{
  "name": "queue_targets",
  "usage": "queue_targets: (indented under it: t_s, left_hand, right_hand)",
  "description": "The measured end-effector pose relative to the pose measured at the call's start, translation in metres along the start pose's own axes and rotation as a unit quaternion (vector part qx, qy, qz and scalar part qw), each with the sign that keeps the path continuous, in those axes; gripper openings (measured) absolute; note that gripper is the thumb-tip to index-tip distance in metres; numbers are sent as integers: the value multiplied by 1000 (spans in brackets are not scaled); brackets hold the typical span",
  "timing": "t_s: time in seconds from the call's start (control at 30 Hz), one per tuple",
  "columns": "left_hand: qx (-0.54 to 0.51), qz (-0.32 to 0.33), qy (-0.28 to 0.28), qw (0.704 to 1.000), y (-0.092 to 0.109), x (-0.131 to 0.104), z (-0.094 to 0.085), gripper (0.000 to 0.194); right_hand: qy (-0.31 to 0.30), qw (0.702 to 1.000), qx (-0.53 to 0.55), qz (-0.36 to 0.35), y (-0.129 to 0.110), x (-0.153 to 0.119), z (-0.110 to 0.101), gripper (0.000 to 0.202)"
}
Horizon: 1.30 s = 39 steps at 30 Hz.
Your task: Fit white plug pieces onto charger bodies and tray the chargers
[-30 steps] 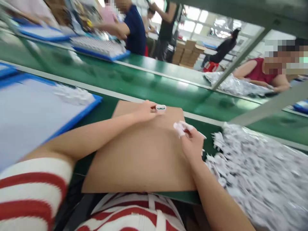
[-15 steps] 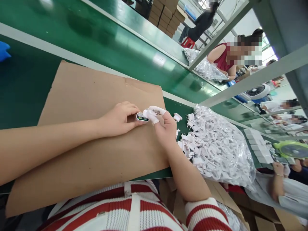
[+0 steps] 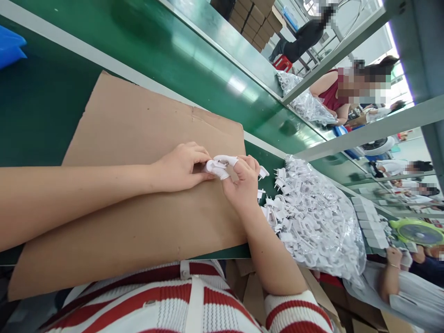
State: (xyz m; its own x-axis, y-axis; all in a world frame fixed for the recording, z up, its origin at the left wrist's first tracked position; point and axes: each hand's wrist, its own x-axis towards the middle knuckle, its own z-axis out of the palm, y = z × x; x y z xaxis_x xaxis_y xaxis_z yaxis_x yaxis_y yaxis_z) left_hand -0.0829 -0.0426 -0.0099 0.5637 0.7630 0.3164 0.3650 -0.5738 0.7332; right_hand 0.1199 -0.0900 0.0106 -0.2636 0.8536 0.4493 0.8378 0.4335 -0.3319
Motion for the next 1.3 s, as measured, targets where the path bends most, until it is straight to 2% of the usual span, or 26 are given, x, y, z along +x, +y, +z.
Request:
queue_targets:
  t_s: [0.2,0.3,0.37,0.43,0.5,0.6,0.67,0.73,0.83,0.9,0.97,1.0,1.07,1.17,1.3]
  left_hand:
    - [-8,-8,8,1000,0,1,2,29]
    - [-4,-26,24,999,2,1,6,29]
    - [-2,-47,16,999,6,0,7,30]
    - [-10,-76,-7,997,10,-3,4,30]
    - [-28,-113,-1,993,13,-9,-5,31]
    - [-37,-157,104,981,18,-25,-37,35]
    - [8,-185,212,960,20,-43,-74,37]
    - [91,-210,337,913,15,-63,-124,43]
    - [210,-204,504,813,-7,-98,-207,56]
    - [245,-223,547,769,-29,-124,-256,64]
    - [251,-283,556,740,-54,-150,-292,66]
    - [246,-319,550,732,-67,-161,-304,66]
    - [231,-369,534,725,-91,-179,-315,64]
    - [210,-392,504,740,-116,-193,-312,56]
    - [199,-396,453,774,-132,-199,-303,43]
  right_hand:
    - [-9,999,4,38,0,7,2,22]
    - [4,996,64,64,2,5,8,22]
    - [15,989,124,83,1,-2,13,25]
    - [31,974,193,114,0,-10,19,39]
    - [54,950,263,158,0,-17,24,66]
    - [80,920,333,191,1,-23,29,82]
    - [61,907,354,218,1,-26,30,78]
    - [22,901,361,240,0,-27,31,73]
    - [-16,911,337,238,-4,-27,36,70]
    - [-28,924,313,220,-7,-26,38,69]
    - [-39,931,300,204,-7,-26,39,68]
    - [-42,933,296,200,-7,-26,39,68]
    - [-43,934,292,200,-6,-27,38,67]
    - [-45,939,280,195,-3,-28,36,63]
    - [-58,954,246,162,-2,-28,37,56]
